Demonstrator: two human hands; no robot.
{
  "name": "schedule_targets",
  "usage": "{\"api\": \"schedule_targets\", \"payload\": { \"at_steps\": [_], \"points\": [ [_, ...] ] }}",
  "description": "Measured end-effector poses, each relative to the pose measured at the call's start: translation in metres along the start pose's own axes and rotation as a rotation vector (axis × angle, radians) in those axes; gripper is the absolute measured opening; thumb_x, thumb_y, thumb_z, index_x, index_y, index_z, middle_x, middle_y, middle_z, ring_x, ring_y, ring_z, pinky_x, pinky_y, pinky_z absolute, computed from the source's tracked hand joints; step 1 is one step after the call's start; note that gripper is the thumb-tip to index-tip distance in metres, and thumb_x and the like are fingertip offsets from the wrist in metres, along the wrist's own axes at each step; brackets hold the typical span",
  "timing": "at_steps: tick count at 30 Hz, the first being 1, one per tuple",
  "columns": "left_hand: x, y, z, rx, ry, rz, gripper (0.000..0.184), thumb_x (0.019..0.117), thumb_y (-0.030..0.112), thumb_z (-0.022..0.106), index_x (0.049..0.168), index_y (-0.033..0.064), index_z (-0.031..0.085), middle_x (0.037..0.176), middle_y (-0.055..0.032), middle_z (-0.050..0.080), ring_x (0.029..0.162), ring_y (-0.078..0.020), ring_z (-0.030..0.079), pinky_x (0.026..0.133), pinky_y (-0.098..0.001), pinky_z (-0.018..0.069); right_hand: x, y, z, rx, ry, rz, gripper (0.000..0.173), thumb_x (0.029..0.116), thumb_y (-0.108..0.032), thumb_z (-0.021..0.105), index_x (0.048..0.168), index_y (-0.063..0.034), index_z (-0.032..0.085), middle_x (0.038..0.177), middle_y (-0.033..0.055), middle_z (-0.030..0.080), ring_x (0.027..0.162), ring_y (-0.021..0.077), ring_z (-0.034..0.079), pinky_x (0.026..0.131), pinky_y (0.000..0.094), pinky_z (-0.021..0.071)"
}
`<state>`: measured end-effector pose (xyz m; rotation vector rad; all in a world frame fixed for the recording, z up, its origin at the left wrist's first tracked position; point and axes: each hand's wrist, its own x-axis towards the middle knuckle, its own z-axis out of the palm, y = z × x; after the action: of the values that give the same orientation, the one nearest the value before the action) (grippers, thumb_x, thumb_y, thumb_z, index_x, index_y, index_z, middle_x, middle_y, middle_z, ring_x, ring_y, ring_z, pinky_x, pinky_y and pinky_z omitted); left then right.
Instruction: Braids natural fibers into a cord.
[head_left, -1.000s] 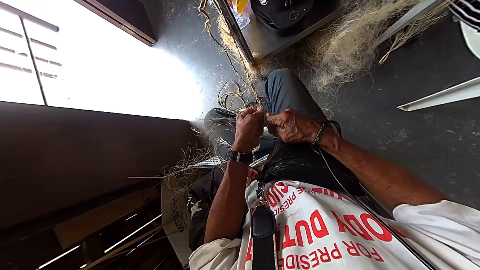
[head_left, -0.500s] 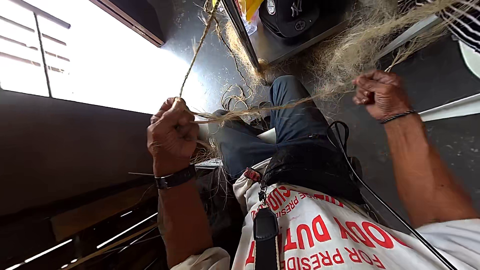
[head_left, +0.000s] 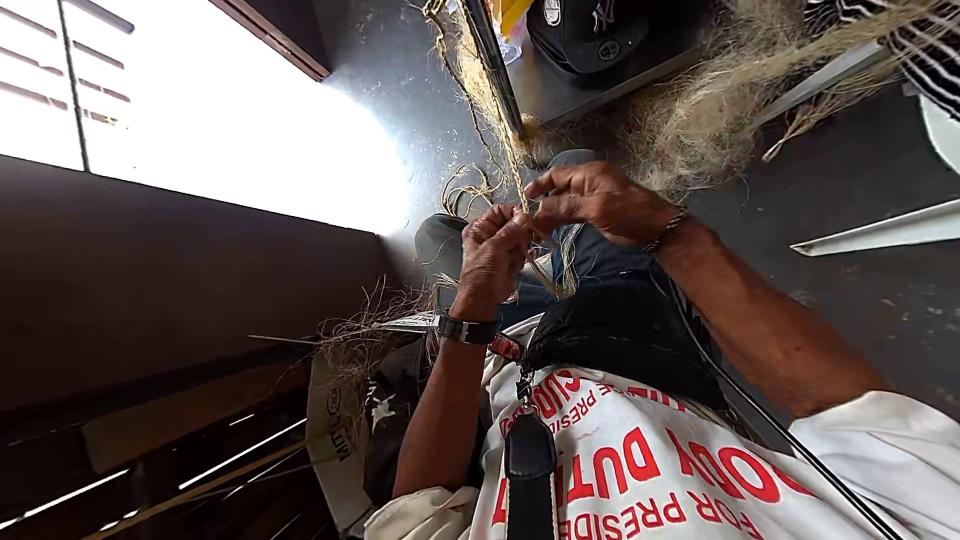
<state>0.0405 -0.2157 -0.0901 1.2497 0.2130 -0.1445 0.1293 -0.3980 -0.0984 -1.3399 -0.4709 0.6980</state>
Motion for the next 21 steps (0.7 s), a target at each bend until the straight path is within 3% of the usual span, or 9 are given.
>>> {"api": "schedule_targets", "payload": {
  "at_steps": [3, 4, 6, 7, 9, 13, 18, 21],
  "points": [
    [0.001, -0.002, 0.000, 0.027, 0.031, -0.001, 0.013, 0.1016, 0.006, 0.054, 0.091, 0.0117, 0.061, 0.064, 0.0033, 0.054, 0.046, -0.0010, 0.042, 0.040, -0.0141, 0.0334, 0.006, 0.009, 0.006, 0.162, -0.083, 0.159, 0.014, 0.1023, -0.005, 0.056, 0.112, 0.0016, 0.063, 0.087, 0.0096, 0.070, 0.070, 0.0146, 0.069, 0.066, 0.0321, 0.0625],
    [0.000, -0.003, -0.001, 0.042, 0.036, -0.003, 0.013, 0.1014, 0.006, 0.055, 0.092, 0.0117, 0.062, 0.066, 0.0029, 0.056, 0.047, -0.0011, 0.043, 0.041, -0.0141, 0.0338, 0.005, 0.013, 0.007, 0.209, -0.075, 0.185, 0.013, 0.1017, -0.004, 0.055, 0.110, 0.0014, 0.063, 0.080, 0.0083, 0.067, 0.059, 0.0130, 0.064, 0.054, 0.0290, 0.0584],
    [-0.003, -0.006, -0.003, 0.062, 0.042, -0.008, 0.013, 0.1009, 0.006, 0.054, 0.092, 0.0117, 0.062, 0.067, 0.0023, 0.056, 0.047, -0.0012, 0.044, 0.041, -0.0139, 0.0333, 0.001, 0.020, 0.009, 0.276, -0.046, 0.200, 0.010, 0.0995, -0.002, 0.057, 0.104, 0.0007, 0.065, 0.068, 0.0028, 0.060, 0.044, 0.0056, 0.046, 0.039, 0.0197, 0.0392],
    [-0.004, -0.007, -0.003, 0.062, 0.050, -0.012, 0.013, 0.1015, 0.006, 0.054, 0.093, 0.0111, 0.062, 0.067, 0.0016, 0.057, 0.046, -0.0013, 0.043, 0.040, -0.0137, 0.0328, 0.000, 0.023, 0.010, 0.296, -0.036, 0.201, 0.009, 0.0983, -0.002, 0.057, 0.101, 0.0001, 0.066, 0.065, 0.0006, 0.056, 0.042, 0.0032, 0.039, 0.037, 0.0176, 0.0323],
    [-0.005, -0.010, -0.003, 0.071, 0.059, -0.021, 0.012, 0.1019, 0.006, 0.054, 0.093, 0.0103, 0.061, 0.067, 0.0009, 0.057, 0.045, -0.0012, 0.041, 0.039, -0.0136, 0.0314, 0.000, 0.028, 0.013, 0.305, -0.005, 0.184, 0.009, 0.0970, -0.001, 0.058, 0.097, -0.0009, 0.067, 0.058, -0.0018, 0.049, 0.039, 0.0017, 0.033, 0.035, 0.0170, 0.0276],
    [-0.007, -0.005, -0.002, 0.175, 0.083, -0.061, 0.015, 0.1033, 0.008, 0.053, 0.091, 0.0120, 0.060, 0.065, 0.0023, 0.055, 0.043, -0.0010, 0.038, 0.037, -0.0141, 0.0280, 0.001, 0.036, 0.020, 0.261, 0.068, 0.105, 0.010, 0.0960, -0.002, 0.061, 0.088, -0.0033, 0.067, 0.051, -0.0037, 0.045, 0.037, 0.0020, 0.033, 0.034, 0.0188, 0.0279],
    [-0.013, 0.003, -0.007, 0.374, 0.084, -0.094, 0.020, 0.1043, 0.013, 0.055, 0.084, 0.0127, 0.057, 0.055, 0.0012, 0.044, 0.038, -0.0046, 0.030, 0.035, -0.0164, 0.0223, 0.000, 0.042, 0.025, 0.200, 0.107, 0.014, 0.010, 0.0947, -0.001, 0.061, 0.088, -0.0013, 0.067, 0.053, -0.0028, 0.048, 0.037, 0.0031, 0.035, 0.035, 0.0196, 0.0299],
    [0.001, -0.002, -0.009, 0.311, 0.106, -0.102, 0.018, 0.1018, 0.006, 0.056, 0.084, 0.0094, 0.059, 0.059, 0.0028, 0.048, 0.044, -0.0034, 0.038, 0.039, -0.0164, 0.0291, 0.001, 0.045, 0.023, 0.170, 0.103, -0.019, 0.010, 0.0938, -0.001, 0.060, 0.087, -0.0020, 0.067, 0.053, -0.0036, 0.048, 0.038, 0.0030, 0.036, 0.035, 0.0202, 0.0307]
  ]
}}
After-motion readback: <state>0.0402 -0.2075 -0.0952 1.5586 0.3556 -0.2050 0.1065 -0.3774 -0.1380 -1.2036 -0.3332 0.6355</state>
